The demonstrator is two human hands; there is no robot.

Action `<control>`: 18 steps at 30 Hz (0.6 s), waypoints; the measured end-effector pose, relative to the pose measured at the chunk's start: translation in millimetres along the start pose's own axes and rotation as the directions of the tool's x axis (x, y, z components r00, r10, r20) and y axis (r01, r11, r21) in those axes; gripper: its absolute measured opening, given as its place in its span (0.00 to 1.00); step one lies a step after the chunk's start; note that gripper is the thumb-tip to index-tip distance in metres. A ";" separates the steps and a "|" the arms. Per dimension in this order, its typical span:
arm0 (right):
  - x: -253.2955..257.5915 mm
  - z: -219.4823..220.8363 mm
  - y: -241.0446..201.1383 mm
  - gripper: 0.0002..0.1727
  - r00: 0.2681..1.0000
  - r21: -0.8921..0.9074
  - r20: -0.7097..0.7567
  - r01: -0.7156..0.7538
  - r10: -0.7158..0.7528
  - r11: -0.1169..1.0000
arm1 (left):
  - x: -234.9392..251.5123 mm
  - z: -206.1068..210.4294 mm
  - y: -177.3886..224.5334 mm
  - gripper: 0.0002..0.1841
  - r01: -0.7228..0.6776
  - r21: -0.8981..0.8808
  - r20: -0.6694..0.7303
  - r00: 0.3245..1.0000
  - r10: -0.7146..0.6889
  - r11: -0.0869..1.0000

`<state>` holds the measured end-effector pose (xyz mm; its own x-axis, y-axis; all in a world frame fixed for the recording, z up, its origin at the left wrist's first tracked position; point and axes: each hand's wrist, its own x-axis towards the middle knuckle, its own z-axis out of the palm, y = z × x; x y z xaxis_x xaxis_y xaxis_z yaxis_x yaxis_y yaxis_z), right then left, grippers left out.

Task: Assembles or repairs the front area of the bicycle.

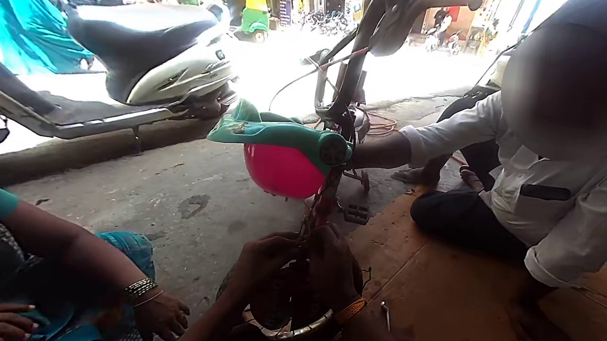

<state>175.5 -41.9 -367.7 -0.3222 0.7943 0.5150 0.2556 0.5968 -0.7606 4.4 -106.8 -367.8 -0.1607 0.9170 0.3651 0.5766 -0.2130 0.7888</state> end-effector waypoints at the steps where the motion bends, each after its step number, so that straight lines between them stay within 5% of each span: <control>1: -0.3 0.8 -1.2 0.06 1.000 0.003 -0.001 -0.007 0.007 1.000 | -0.1 -0.3 0.2 0.06 0.003 -0.007 0.003 1.000 -0.003 1.000; 18: 3.2 -10.0 -5.5 0.05 0.998 0.013 0.045 -0.053 0.053 0.998 | 3.7 -1.1 9.1 0.05 0.047 0.000 0.068 0.997 -0.047 0.999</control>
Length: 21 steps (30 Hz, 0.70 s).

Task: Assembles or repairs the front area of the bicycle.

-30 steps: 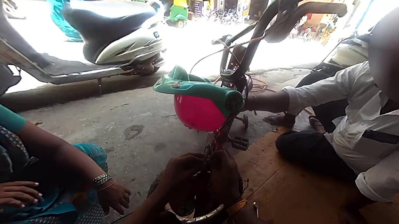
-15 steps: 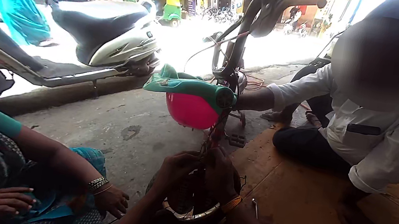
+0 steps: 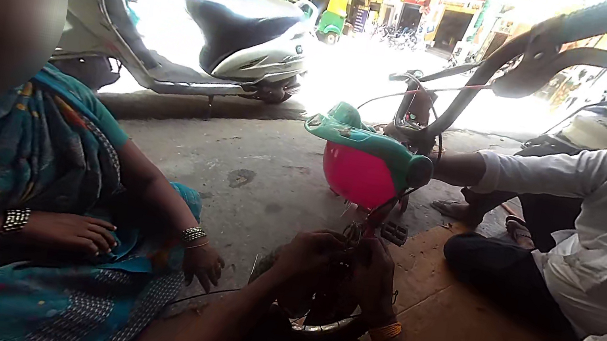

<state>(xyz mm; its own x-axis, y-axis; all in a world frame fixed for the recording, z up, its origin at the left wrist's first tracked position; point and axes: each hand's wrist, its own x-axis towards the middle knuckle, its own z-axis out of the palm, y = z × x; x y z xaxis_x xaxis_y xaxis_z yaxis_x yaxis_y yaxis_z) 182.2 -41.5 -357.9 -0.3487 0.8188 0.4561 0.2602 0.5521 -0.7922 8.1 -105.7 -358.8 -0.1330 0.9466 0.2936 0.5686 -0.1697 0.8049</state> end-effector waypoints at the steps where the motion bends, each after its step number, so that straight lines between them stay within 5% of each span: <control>1: 1.0 -0.8 0.8 0.05 1.000 -0.001 0.014 0.002 -0.002 1.000 | -0.4 -0.7 0.2 0.05 -0.005 0.005 0.003 1.000 0.005 1.000; 9: 22.2 -22.2 -0.8 0.12 0.948 -0.023 0.317 0.021 -0.013 1.000 | -2.0 -3.1 -7.6 0.06 -0.061 0.007 0.005 0.998 0.061 0.998; 14: 29.4 -25.5 -10.6 0.15 0.929 -0.077 0.365 -0.043 0.068 0.996 | -1.7 -1.8 -2.0 0.06 -0.039 0.010 -0.012 0.999 0.040 0.999; 21: 26.2 -29.0 -5.2 0.14 0.908 -0.037 0.418 0.023 -0.006 0.999 | -4.1 -3.4 -3.2 0.05 -0.025 0.025 -0.028 0.999 0.026 0.999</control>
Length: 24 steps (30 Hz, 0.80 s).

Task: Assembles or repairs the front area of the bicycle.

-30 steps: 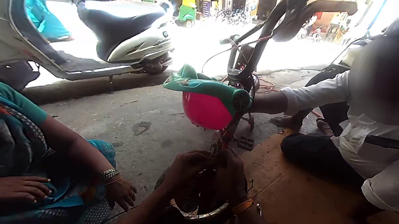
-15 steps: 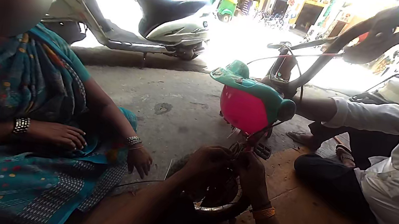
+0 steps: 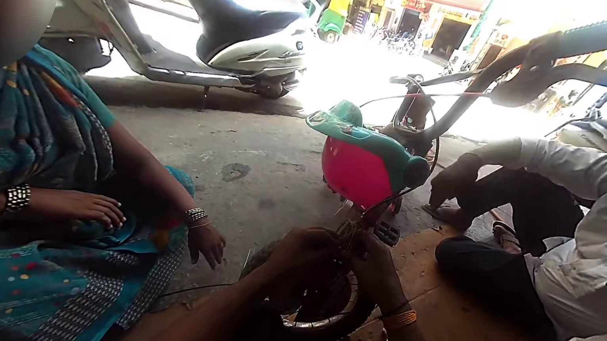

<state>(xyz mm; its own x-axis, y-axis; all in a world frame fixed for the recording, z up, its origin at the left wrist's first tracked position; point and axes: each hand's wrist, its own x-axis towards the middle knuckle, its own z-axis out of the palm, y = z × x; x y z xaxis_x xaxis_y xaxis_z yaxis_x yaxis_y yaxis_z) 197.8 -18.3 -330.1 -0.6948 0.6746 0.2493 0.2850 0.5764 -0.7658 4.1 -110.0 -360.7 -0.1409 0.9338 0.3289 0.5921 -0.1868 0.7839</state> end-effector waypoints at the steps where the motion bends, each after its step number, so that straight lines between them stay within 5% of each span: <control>1: -0.3 -1.2 0.0 0.14 1.000 -0.004 0.011 0.006 -0.006 1.000 | -0.4 -0.1 -0.3 0.05 0.006 -0.004 -0.001 1.000 -0.006 1.000; 5: 1.6 -6.4 3.6 0.09 0.998 -0.027 -0.001 0.061 -0.061 0.998 | 1.2 1.1 -1.7 0.06 0.013 -0.015 0.006 1.000 -0.013 1.000; 16: -5.1 23.7 14.6 0.06 0.930 -0.049 -0.337 0.136 -0.144 0.990 | 0.3 1.2 -4.4 0.05 -0.029 -0.001 0.003 1.000 0.029 1.000; 24: -4.7 21.1 20.3 0.05 0.934 -0.068 -0.312 0.161 -0.175 0.985 | 0.7 3.2 -4.9 0.05 -0.042 0.035 -0.001 0.999 0.042 0.998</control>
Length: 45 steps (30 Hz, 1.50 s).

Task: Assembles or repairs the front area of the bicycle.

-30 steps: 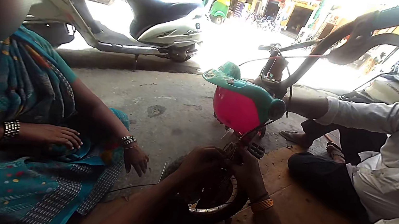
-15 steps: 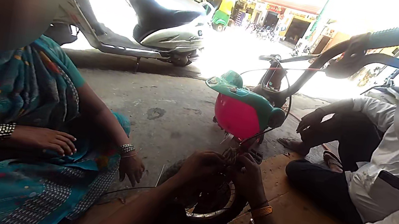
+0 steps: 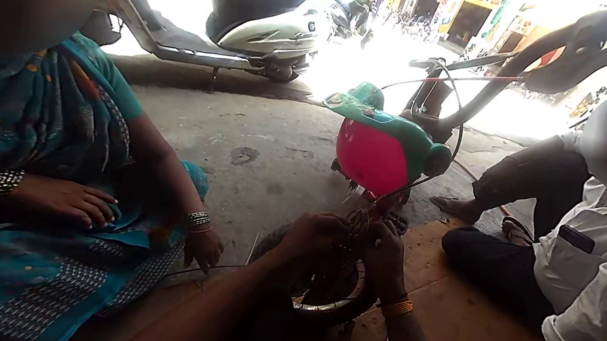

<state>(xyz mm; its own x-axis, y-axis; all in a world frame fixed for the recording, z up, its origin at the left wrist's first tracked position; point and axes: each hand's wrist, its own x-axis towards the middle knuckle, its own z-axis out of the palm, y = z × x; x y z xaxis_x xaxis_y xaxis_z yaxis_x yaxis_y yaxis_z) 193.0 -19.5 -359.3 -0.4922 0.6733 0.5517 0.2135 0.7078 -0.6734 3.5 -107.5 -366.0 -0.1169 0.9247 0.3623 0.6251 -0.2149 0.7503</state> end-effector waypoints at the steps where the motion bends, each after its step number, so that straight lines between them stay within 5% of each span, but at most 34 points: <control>1: -0.1 0.2 -0.2 0.05 1.000 -0.002 -0.001 -0.002 0.002 1.000 | -0.4 0.0 -0.2 0.05 -0.004 0.000 -0.003 1.000 0.004 1.000; 45: -3.7 8.8 -2.7 0.06 0.995 0.010 -0.097 0.034 -0.033 0.999 | 2.3 -0.8 -0.8 0.06 -0.050 0.013 0.001 0.999 0.050 0.999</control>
<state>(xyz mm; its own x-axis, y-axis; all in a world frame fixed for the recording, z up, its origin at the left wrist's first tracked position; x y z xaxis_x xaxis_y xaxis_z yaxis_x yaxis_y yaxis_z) 186.8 -25.8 -363.8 -0.4145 0.6672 0.6189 0.1884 0.7282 -0.6589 2.2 -105.4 -365.3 -0.0843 0.9133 0.3986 0.6402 -0.2568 0.7240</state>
